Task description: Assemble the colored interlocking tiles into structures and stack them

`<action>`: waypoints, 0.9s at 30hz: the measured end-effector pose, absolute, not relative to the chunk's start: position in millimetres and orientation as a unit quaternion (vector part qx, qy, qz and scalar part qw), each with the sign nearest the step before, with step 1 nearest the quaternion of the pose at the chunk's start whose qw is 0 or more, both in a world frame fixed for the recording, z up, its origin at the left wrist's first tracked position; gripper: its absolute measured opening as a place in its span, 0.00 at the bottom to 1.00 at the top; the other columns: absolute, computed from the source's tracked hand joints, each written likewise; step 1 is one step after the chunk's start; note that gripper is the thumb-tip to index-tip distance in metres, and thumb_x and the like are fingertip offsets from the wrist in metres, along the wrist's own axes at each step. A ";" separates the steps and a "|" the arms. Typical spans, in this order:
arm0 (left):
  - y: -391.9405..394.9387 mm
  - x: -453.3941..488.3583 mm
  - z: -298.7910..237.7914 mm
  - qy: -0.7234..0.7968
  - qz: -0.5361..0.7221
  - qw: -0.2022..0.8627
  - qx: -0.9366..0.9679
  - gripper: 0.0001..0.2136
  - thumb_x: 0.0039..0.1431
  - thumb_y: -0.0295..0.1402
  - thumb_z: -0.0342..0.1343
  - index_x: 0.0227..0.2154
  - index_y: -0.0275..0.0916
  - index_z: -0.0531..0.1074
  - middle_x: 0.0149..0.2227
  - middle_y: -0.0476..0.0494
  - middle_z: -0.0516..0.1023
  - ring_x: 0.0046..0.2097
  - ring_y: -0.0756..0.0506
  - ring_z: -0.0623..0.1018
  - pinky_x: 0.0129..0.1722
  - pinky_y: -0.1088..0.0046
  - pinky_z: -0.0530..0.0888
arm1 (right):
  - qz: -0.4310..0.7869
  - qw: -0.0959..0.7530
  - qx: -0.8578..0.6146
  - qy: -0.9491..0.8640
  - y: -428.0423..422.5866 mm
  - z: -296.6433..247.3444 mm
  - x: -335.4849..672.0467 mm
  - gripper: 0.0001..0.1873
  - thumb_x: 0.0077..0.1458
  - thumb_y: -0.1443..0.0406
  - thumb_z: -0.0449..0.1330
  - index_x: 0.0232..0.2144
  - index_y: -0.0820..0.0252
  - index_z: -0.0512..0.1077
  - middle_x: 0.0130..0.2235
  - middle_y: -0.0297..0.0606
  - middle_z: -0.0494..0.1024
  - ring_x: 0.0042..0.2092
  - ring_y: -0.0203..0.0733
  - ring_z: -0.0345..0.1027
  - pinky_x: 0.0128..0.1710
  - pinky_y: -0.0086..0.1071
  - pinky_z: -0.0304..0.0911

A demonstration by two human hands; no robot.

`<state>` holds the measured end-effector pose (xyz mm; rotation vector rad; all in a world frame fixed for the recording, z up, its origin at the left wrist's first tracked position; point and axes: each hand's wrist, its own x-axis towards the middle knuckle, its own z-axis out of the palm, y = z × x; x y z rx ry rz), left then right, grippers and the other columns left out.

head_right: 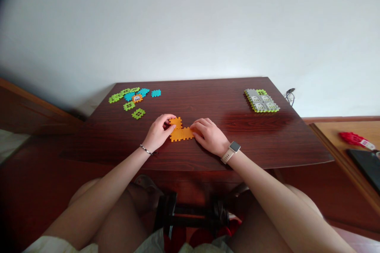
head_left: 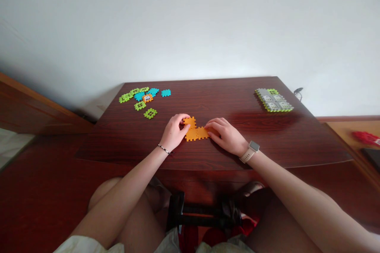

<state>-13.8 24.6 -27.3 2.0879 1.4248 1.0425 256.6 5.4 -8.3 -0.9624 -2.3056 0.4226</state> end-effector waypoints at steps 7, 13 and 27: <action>25.3 -16.0 -29.6 0.513 0.359 0.172 0.761 0.13 0.65 0.27 0.63 0.51 0.43 0.77 0.51 0.41 0.82 0.52 0.37 0.79 0.57 0.54 0.77 | 0.160 0.300 -0.363 -0.868 5.3 -7.6 256.2 0.11 0.70 0.69 0.59 0.50 0.51 0.76 0.51 0.44 0.82 0.53 0.55 0.74 0.57 0.54 0.71; 26.8 -16.2 -30.6 0.514 0.355 0.173 0.762 0.12 0.65 0.28 0.64 0.50 0.43 0.78 0.51 0.41 0.82 0.52 0.37 0.79 0.57 0.54 0.76 | 0.161 0.298 -0.365 -0.867 5.1 -7.4 256.2 0.11 0.70 0.68 0.58 0.50 0.51 0.76 0.51 0.44 0.81 0.53 0.55 0.73 0.58 0.54 0.71; 25.5 -14.5 -30.2 0.512 0.356 0.156 0.766 0.13 0.65 0.27 0.63 0.51 0.44 0.78 0.50 0.41 0.82 0.52 0.37 0.79 0.56 0.55 0.76 | 0.157 0.298 -0.362 -0.869 5.3 -7.4 255.9 0.10 0.70 0.69 0.59 0.50 0.52 0.76 0.51 0.44 0.81 0.53 0.55 0.73 0.58 0.54 0.71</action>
